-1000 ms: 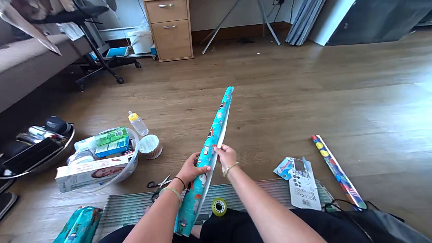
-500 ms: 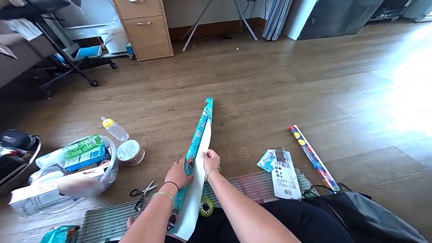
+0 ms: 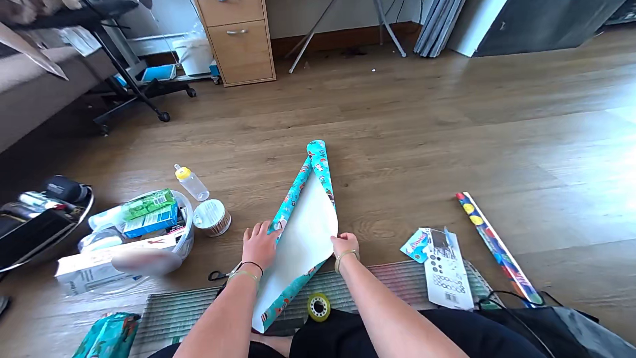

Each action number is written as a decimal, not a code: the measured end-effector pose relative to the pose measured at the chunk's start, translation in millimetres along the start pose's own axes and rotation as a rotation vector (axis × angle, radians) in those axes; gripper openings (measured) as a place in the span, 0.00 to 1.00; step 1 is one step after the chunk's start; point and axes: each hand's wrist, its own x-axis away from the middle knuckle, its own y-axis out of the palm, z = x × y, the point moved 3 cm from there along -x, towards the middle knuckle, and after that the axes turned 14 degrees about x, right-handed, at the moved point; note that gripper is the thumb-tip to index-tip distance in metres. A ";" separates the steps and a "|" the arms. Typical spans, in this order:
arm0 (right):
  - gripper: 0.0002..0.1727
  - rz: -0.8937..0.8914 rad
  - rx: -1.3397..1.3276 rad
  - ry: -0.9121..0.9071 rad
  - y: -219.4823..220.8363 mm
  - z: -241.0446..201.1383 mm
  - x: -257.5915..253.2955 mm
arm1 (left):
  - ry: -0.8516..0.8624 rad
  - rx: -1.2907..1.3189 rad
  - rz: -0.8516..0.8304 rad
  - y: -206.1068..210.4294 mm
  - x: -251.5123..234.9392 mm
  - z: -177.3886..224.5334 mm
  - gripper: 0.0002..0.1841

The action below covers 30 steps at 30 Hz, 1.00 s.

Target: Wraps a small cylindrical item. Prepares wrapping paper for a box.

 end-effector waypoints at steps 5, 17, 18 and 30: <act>0.10 0.050 0.186 -0.097 -23.1 -11.2 2.9 | -0.132 -0.012 -0.030 -4.3 -3.5 -6.9 0.39; 0.19 0.211 0.258 -0.224 -93.6 -11.3 -62.3 | -0.331 0.203 0.021 -6.7 -6.2 -35.4 0.40; 0.19 0.184 0.285 -0.220 -98.0 -8.3 -67.8 | -0.333 0.210 0.012 -4.5 -6.7 -36.4 0.39; 0.35 0.027 1.034 -0.523 -72.2 -14.3 -44.0 | -0.272 0.248 -0.070 -59.6 1.3 -50.4 0.30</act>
